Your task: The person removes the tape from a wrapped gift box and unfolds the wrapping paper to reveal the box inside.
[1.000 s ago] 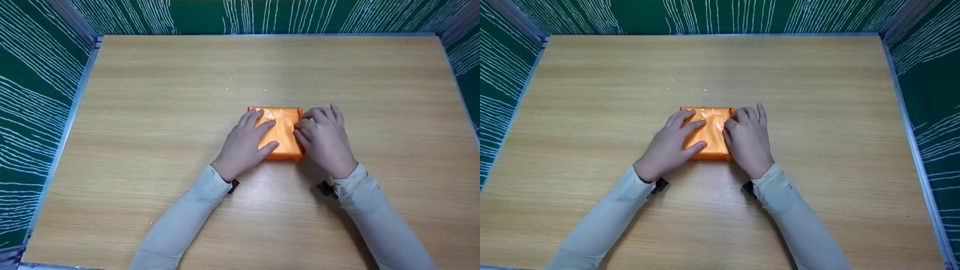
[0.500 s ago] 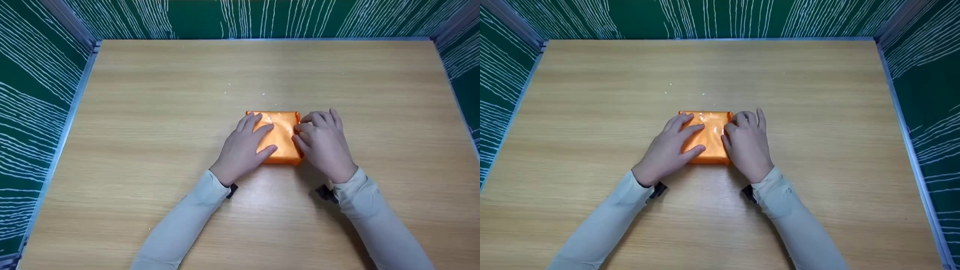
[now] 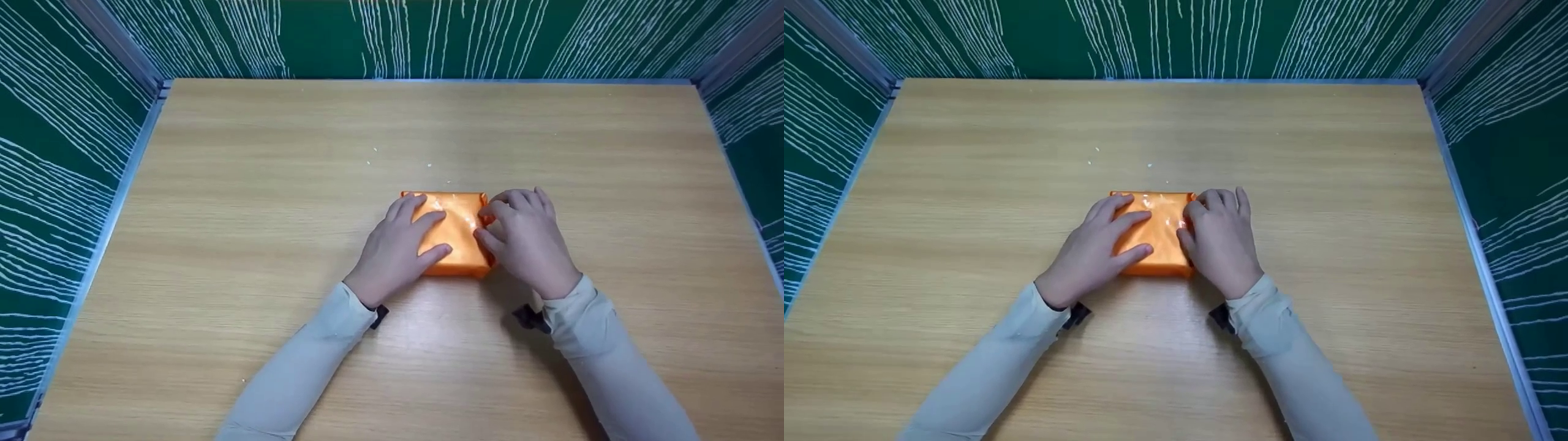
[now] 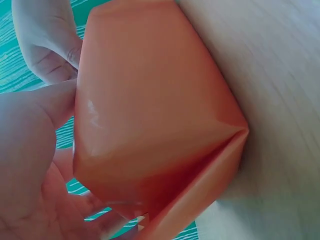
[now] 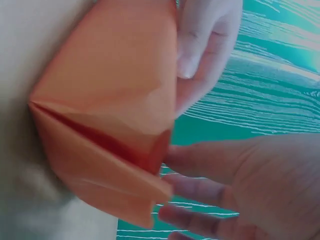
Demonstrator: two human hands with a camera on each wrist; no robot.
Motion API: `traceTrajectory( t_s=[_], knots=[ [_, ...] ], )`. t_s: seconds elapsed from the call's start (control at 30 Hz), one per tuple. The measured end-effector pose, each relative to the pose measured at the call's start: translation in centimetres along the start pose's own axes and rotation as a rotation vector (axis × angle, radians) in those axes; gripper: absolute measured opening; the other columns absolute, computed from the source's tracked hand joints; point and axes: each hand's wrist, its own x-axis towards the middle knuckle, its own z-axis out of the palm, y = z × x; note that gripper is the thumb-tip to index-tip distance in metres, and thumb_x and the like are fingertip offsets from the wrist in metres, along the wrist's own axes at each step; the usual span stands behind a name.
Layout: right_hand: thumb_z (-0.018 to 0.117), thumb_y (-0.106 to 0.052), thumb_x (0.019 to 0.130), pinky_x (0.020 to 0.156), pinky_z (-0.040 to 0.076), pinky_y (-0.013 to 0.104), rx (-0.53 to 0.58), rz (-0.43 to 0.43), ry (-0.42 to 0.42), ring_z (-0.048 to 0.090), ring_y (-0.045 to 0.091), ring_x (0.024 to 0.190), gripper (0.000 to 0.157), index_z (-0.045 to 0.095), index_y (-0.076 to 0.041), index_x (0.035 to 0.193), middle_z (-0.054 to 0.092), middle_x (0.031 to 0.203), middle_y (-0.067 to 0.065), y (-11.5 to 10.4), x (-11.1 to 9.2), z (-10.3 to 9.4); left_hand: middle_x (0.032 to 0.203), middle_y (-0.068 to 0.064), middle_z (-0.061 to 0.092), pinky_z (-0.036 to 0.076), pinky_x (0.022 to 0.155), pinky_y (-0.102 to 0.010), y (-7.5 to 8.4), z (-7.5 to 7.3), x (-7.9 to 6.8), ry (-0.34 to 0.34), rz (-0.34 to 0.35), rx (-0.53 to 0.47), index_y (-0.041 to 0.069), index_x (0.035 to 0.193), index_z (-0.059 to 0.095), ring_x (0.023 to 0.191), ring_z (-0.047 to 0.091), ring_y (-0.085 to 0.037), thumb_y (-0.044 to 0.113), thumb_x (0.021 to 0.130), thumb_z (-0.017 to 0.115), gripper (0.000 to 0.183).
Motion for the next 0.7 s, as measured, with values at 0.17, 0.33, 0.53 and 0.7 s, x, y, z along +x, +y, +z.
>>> traceTrajectory(
  t_s=[0.17, 0.33, 0.53, 0.7],
  knots=[
    [0.078, -0.017, 0.093, 0.118, 0.016, 0.070, -0.044, 0.007, -0.044, 0.049, 0.046, 0.124, 0.030, 0.075, 0.002, 0.116, 0.064, 0.125, 0.021, -0.41, 0.31, -0.30, 0.161, -0.012, 0.039, 0.042, 0.115, -0.047, 0.25, -0.22, 0.43, -0.007, 0.000, 0.022, 0.022, 0.149, 0.057, 0.153, 0.029, -0.031, 0.055, 0.101, 0.059, 0.059],
    [0.077, -0.016, 0.093, 0.118, 0.018, 0.071, -0.061, 0.003, -0.021, 0.052, 0.046, 0.121, 0.023, 0.076, 0.001, 0.109, 0.065, 0.121, 0.021, -0.66, 0.10, -0.06, 0.161, -0.013, 0.039, 0.039, 0.117, -0.046, 0.18, -0.23, 0.43, -0.009, 0.003, 0.017, 0.021, 0.149, 0.057, 0.153, 0.028, -0.031, 0.054, 0.100, 0.061, 0.059],
    [0.078, -0.017, 0.092, 0.118, 0.018, 0.070, -0.033, 0.020, -0.014, 0.052, 0.046, 0.121, 0.017, 0.076, -0.001, 0.099, 0.066, 0.119, 0.021, -0.61, 0.15, -0.04, 0.162, -0.013, 0.038, 0.040, 0.117, -0.047, 0.10, -0.16, 0.35, -0.009, -0.002, 0.006, 0.021, 0.149, 0.057, 0.154, 0.028, -0.031, 0.055, 0.100, 0.061, 0.059],
    [0.078, -0.017, 0.093, 0.119, 0.017, 0.070, 0.015, 0.037, -0.036, 0.051, 0.046, 0.122, 0.015, 0.073, -0.003, 0.098, 0.064, 0.119, 0.021, -0.20, 0.25, -0.45, 0.162, -0.012, 0.038, 0.040, 0.116, -0.047, 0.24, -0.35, 0.54, -0.016, -0.007, -0.002, 0.021, 0.149, 0.056, 0.153, 0.028, -0.031, 0.055, 0.100, 0.061, 0.060]
  ],
)
